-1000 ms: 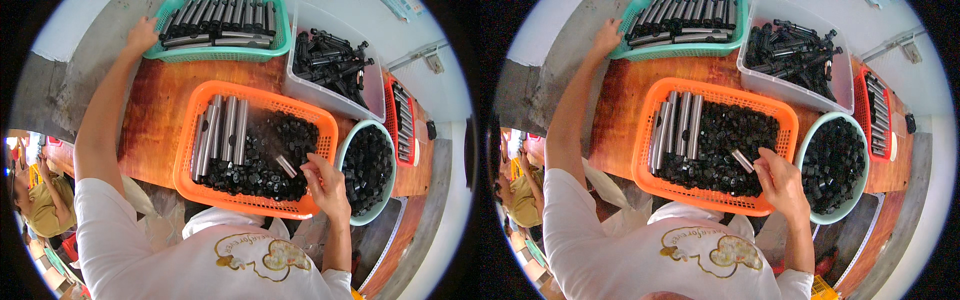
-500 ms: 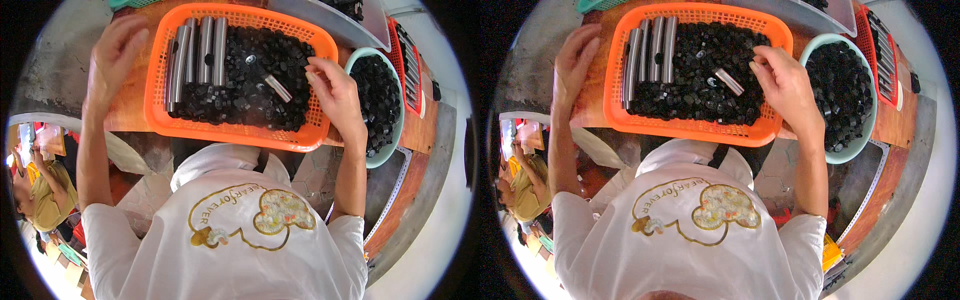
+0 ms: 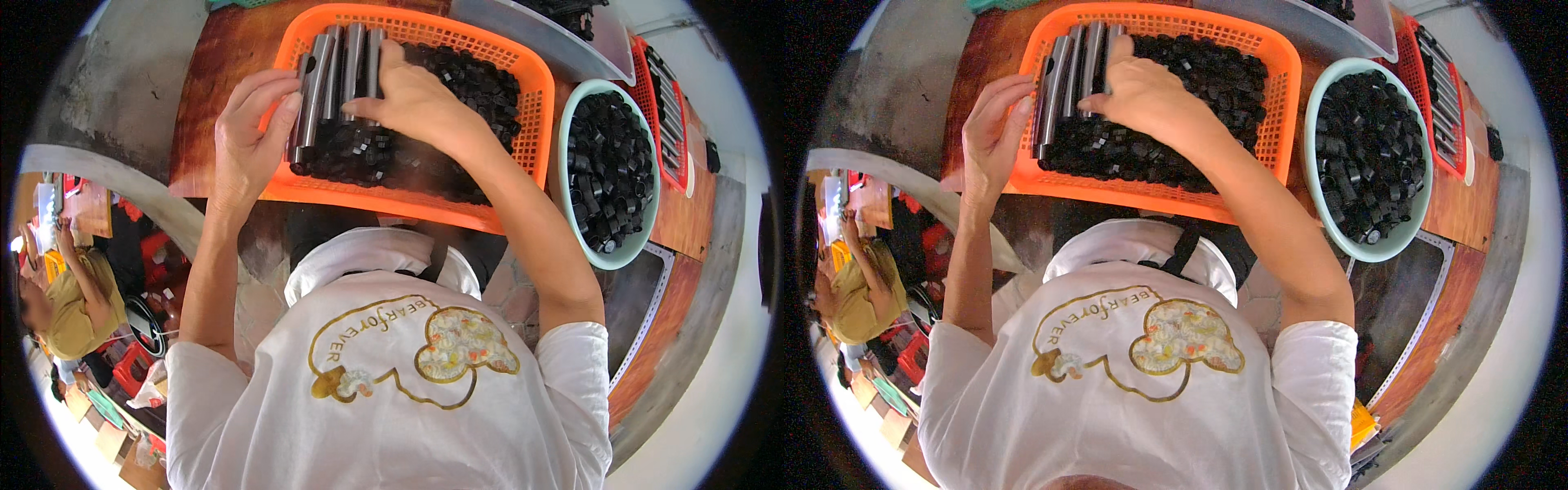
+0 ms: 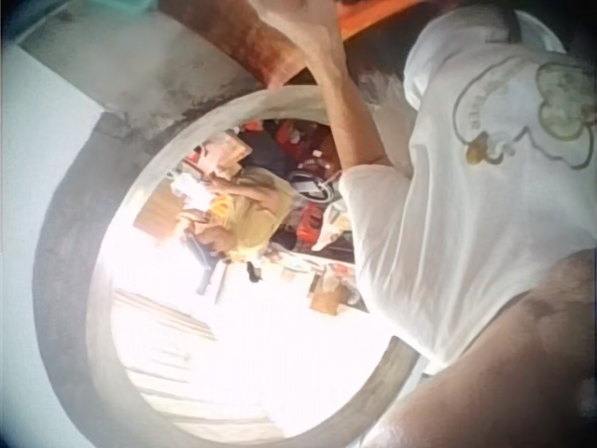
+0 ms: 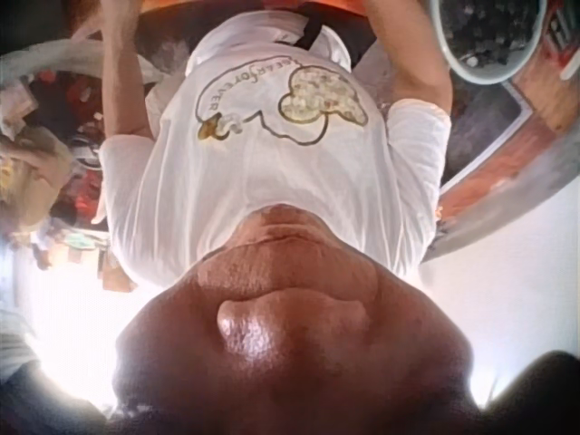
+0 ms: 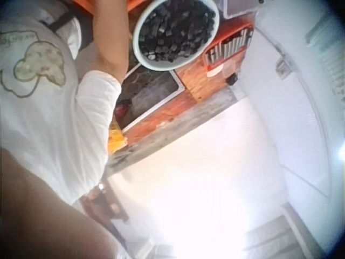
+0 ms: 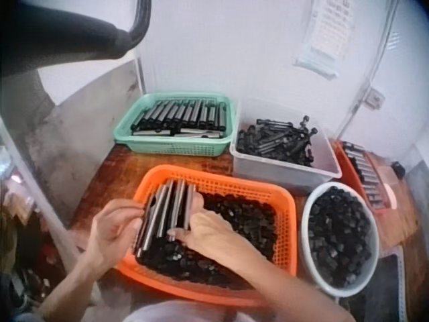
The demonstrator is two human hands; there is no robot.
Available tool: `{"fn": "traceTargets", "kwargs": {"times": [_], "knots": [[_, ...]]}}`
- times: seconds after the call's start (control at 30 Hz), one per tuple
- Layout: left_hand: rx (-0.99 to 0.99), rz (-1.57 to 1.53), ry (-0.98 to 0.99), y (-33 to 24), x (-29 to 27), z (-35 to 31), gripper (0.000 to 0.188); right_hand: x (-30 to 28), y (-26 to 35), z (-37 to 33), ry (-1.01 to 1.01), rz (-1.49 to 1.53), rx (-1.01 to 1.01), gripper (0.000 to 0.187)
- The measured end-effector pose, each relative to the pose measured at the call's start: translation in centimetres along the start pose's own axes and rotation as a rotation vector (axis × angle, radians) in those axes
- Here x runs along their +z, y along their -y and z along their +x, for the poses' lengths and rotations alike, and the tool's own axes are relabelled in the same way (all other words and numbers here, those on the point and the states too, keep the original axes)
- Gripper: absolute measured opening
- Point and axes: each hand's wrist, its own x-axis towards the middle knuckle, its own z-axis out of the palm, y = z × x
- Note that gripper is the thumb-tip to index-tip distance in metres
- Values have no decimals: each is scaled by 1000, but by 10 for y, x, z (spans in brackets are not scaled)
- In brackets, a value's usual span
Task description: The person repeatedly picks up cylindrical metal rods and black plastic end caps from an orange basket, then screws the caps onto the rod ends. The person handles the items one at a time, rotating the caps to secure them, and places the assembled units back into the basket.
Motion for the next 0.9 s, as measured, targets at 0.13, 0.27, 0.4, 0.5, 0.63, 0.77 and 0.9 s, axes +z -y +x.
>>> {"fn": "traceTargets", "kwargs": {"times": [0.13,0.27,0.4,0.5,0.63,0.77,0.9], "knots": [[-14,38,-30,-10,0,4,21,-9,-9,-21,-46,132,90,90],[243,203,22,-37,5,28,44,-37,-18,-58,-196,-219,-66,74],[381,332,315,-77,12,51,76,-69,-16,-78,-275,-327,-463,56],[254,193,511,-91,20,61,59,-83,-15,-86,-322,-511,-580,49],[37,-81,691,-85,32,65,43,-91,-27,-90,-381,-490,-594,63],[-548,-832,663,-83,48,52,29,-88,-46,-82,-697,-170,-568,88],[-619,-1029,542,-90,61,34,26,-66,-52,-85,-450,604,-241,60]]}}
